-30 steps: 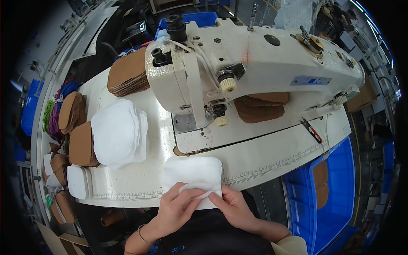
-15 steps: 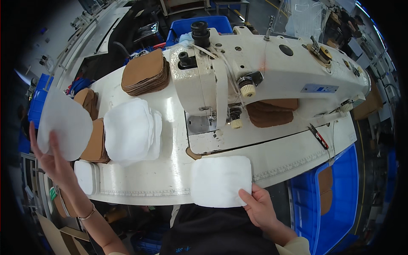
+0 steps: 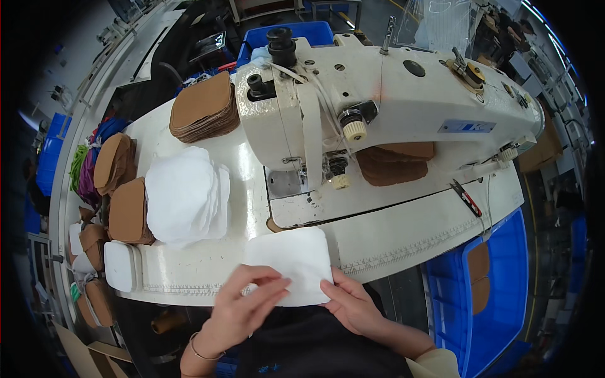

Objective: The person prepares and aligns white padding pieces for an industrial sewing machine by hand.

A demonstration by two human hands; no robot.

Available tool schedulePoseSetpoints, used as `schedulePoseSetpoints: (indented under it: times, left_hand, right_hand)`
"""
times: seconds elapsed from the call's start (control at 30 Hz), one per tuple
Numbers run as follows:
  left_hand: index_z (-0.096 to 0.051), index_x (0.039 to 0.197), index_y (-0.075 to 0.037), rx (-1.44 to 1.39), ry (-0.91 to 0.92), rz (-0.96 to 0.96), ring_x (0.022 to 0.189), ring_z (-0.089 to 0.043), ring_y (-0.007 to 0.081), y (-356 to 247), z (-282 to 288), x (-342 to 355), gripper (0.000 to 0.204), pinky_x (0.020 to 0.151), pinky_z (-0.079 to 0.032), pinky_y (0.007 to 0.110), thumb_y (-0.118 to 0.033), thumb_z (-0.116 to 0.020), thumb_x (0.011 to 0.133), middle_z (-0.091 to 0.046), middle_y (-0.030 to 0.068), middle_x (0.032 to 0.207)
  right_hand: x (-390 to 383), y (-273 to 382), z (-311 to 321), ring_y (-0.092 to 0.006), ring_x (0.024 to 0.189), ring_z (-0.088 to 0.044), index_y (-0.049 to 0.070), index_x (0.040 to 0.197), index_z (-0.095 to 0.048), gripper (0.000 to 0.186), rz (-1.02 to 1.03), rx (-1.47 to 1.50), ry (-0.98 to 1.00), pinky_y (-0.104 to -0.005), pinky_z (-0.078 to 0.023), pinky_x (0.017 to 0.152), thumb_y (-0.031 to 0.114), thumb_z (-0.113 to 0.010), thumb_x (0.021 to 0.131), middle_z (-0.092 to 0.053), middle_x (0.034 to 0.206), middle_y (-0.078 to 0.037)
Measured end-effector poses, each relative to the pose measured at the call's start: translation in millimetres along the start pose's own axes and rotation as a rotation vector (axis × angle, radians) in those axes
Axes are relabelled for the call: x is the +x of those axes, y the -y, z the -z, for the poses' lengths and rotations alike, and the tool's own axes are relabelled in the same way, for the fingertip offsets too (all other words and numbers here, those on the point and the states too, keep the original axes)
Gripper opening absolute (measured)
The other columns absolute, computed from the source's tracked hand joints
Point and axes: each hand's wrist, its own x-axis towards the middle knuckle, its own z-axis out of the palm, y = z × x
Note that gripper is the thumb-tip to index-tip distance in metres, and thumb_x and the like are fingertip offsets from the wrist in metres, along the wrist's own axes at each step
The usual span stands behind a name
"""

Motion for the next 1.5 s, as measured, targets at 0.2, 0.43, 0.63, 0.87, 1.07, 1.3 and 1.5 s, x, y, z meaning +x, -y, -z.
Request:
schedulePoseSetpoints:
  times: [0.2,0.43,0.63,0.87,1.07,1.3,1.5]
  left_hand:
    - [-0.059,0.089,0.002,0.186,0.118,-0.144,0.077,-0.060,0.0226,1.9,-37.6,-1.4,0.026,0.056,-0.051,0.032,-0.004,-0.074,0.069,-0.058,0.0104,0.095]
    - [-0.063,0.085,-0.003,-0.044,0.041,-0.079,0.064,-0.061,0.0210,13.2,-36.8,0.0,0.021,0.053,-0.051,0.029,0.001,-0.071,0.067,-0.062,0.0073,0.082]
    - [-0.064,0.083,0.001,-0.544,-0.009,0.326,0.070,-0.059,0.0115,27.1,-33.5,-8.5,0.011,0.063,-0.048,0.023,0.007,-0.065,0.074,-0.064,0.0063,0.085]
    - [-0.061,0.096,0.003,-0.837,0.001,0.441,0.083,-0.056,0.0110,24.3,-30.6,-10.0,0.019,0.072,-0.046,0.023,0.007,-0.064,0.078,-0.061,0.0062,0.095]
    - [-0.052,0.115,0.001,0.007,-0.061,0.025,0.084,-0.058,0.0165,3.9,-34.1,-10.2,0.036,0.073,-0.047,0.025,-0.004,-0.067,0.083,-0.060,0.0118,0.093]
    - [-0.046,0.124,-0.002,-0.195,-0.869,0.352,0.075,-0.056,0.0074,55.9,57.7,-13.9,0.027,0.067,-0.041,0.016,-0.006,-0.046,0.097,-0.063,0.0047,0.081]
    - [-0.059,0.106,0.000,0.524,-0.288,0.102,0.079,-0.061,0.0271,7.5,45.5,-13.9,0.024,0.068,-0.049,0.031,0.003,-0.058,0.081,-0.060,0.0168,0.098]
  right_hand:
    - [3.0,-13.1,6.5,-0.0171,0.125,-0.043,-0.002,0.139,-0.031,0.043,0.042,0.314,0.154,-0.0350,-0.036,0.104,0.021,-0.034,0.102,-0.043,0.135,-0.010]
    - [-4.3,-2.1,-3.1,-0.0061,0.107,-0.046,-0.002,0.138,-0.034,0.042,0.066,-0.032,0.139,-0.0232,-0.039,0.092,0.015,-0.039,0.101,-0.050,0.117,-0.002]
    - [-8.0,-3.9,1.1,-0.0022,0.091,-0.048,-0.004,0.133,-0.041,0.038,0.056,-0.281,0.026,-0.0175,-0.040,0.079,0.006,-0.044,0.097,-0.055,0.104,0.000]
    - [-9.8,-3.1,0.3,-0.0020,0.091,-0.048,-0.003,0.134,-0.041,0.038,0.052,-0.209,-0.005,-0.0178,-0.041,0.080,0.005,-0.043,0.097,-0.056,0.106,-0.001]
    - [-10.8,-1.7,-5.0,-0.0036,0.096,-0.051,-0.003,0.134,-0.041,0.038,0.056,-0.228,-0.017,-0.0198,-0.042,0.085,0.005,-0.043,0.097,-0.057,0.110,-0.003]
    - [-17.5,-6.5,19.6,-0.0230,0.115,-0.054,-0.009,0.129,-0.042,0.034,0.006,-0.128,-0.112,-0.0376,-0.043,0.100,-0.001,-0.037,0.096,-0.054,0.124,-0.016]
    - [-17.4,-8.0,9.8,-0.0141,0.108,-0.055,-0.006,0.131,-0.042,0.035,0.049,-0.125,-0.093,-0.0300,-0.044,0.096,0.005,-0.040,0.098,-0.056,0.119,-0.011]
